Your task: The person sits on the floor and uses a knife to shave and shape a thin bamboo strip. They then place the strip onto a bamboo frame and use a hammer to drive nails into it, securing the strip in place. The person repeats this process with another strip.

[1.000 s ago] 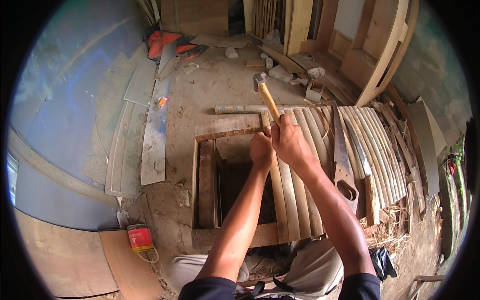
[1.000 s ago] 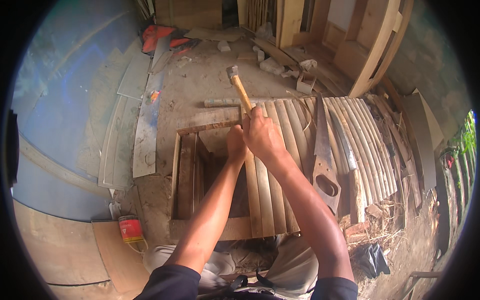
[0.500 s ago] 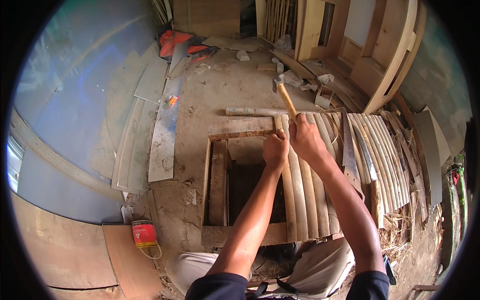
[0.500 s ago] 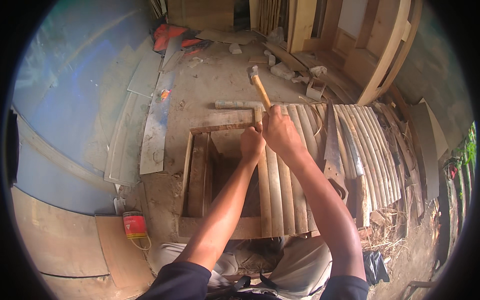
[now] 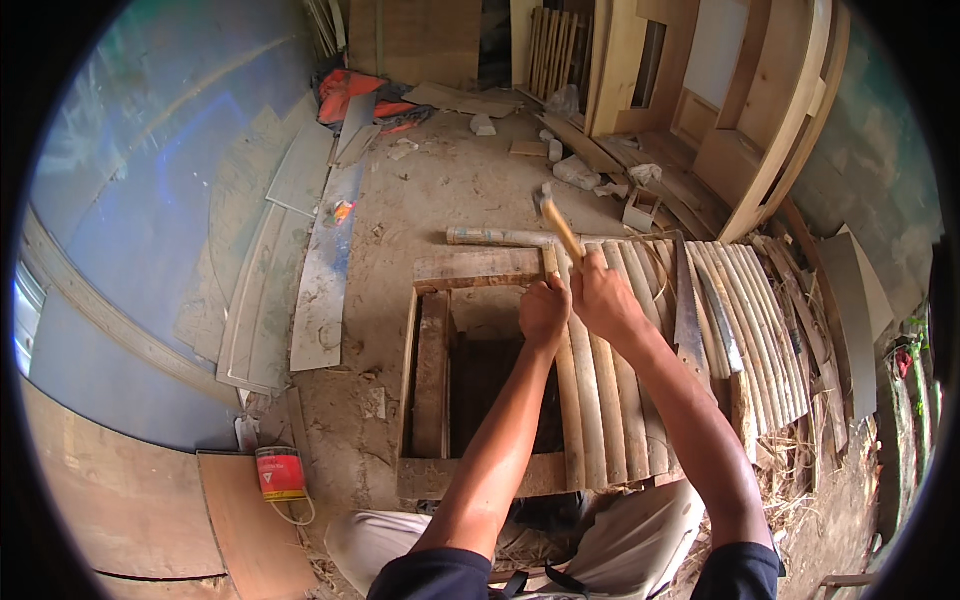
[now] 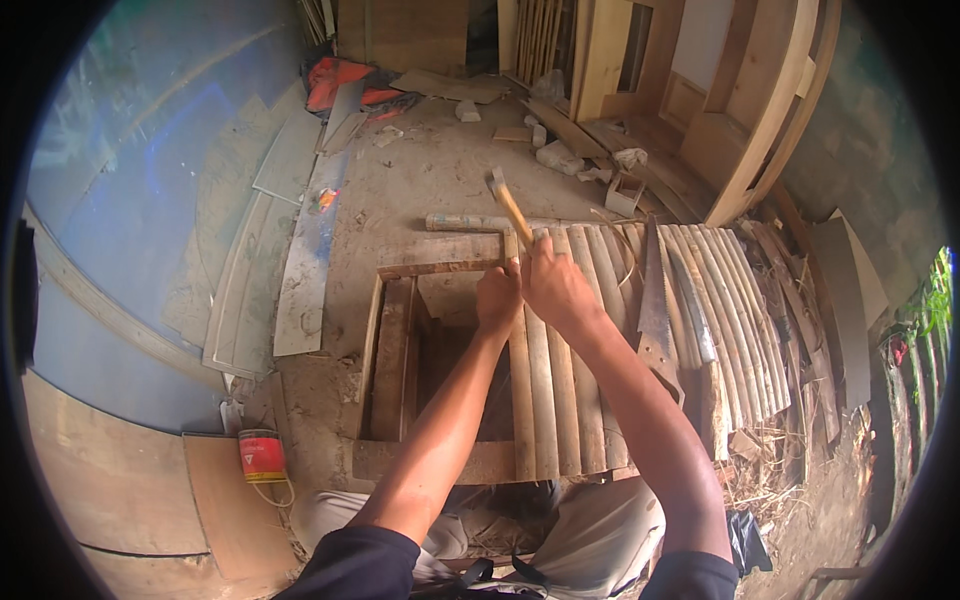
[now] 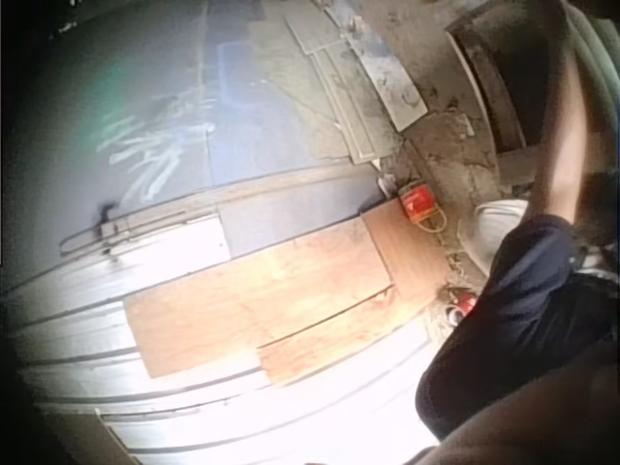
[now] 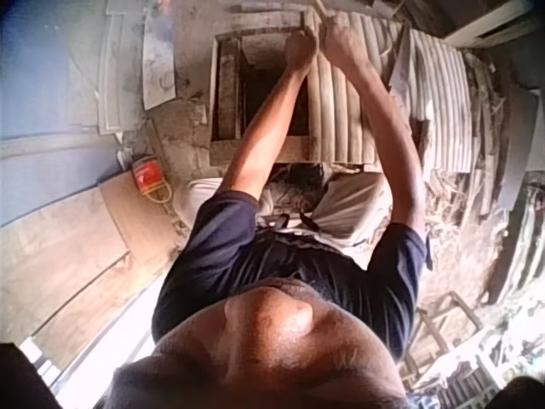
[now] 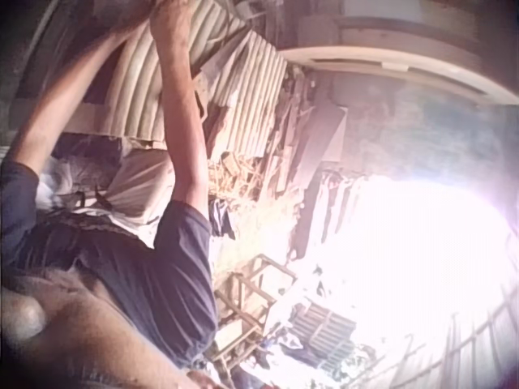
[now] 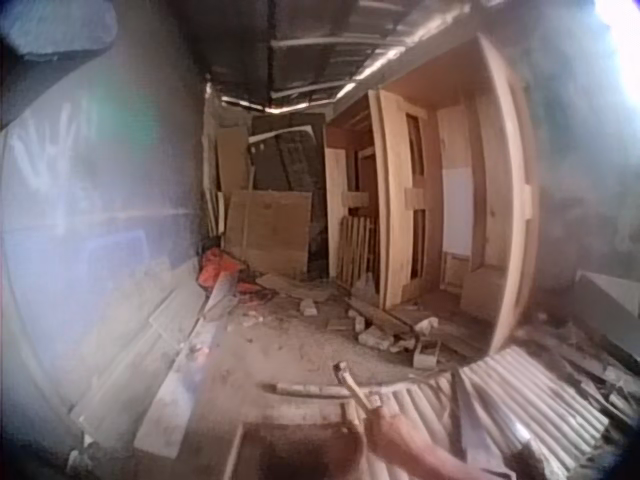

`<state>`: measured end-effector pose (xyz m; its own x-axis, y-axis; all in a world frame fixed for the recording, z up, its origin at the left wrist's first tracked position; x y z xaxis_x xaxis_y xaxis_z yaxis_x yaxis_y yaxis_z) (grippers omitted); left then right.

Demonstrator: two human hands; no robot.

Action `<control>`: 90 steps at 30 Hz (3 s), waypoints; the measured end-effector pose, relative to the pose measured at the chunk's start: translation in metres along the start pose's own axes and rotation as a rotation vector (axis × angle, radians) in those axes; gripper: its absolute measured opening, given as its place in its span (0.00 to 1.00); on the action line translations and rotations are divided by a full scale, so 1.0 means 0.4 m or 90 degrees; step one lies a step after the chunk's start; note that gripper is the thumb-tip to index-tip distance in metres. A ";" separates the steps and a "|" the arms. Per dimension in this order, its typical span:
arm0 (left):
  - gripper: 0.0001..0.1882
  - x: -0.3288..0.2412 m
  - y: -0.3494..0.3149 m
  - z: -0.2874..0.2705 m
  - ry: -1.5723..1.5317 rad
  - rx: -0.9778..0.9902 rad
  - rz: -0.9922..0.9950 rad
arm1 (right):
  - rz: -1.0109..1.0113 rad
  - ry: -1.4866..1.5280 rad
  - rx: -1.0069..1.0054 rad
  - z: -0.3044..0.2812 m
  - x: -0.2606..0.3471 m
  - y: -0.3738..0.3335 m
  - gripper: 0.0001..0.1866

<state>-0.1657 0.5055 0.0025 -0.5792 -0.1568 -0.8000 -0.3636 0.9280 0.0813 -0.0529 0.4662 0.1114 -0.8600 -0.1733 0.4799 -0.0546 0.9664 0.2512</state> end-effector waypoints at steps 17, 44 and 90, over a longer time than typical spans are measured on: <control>0.28 0.009 0.012 0.013 -0.021 -0.009 0.003 | -0.041 0.039 -0.113 0.011 -0.035 -0.026 0.17; 0.29 -0.001 0.005 0.000 -0.011 -0.021 0.019 | -0.114 0.218 -0.252 -0.117 -0.010 -0.012 0.22; 0.27 -0.002 -0.012 -0.027 -0.064 -0.079 -0.002 | 0.034 0.019 0.021 -0.008 -0.075 -0.034 0.23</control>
<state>-0.1715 0.4975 0.0093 -0.5047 -0.1191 -0.8550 -0.4556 0.8780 0.1466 -0.0248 0.4574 0.0963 -0.8464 -0.1258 0.5174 -0.0255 0.9801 0.1966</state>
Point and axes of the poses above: each hand's wrist, its own y-axis towards the middle knuckle, its own z-axis out of the palm, x = y × z, the point moved 9 cm from there along y, towards the middle knuckle, and after that the axes turned 7 degrees about -x, right-handed, at the moved point
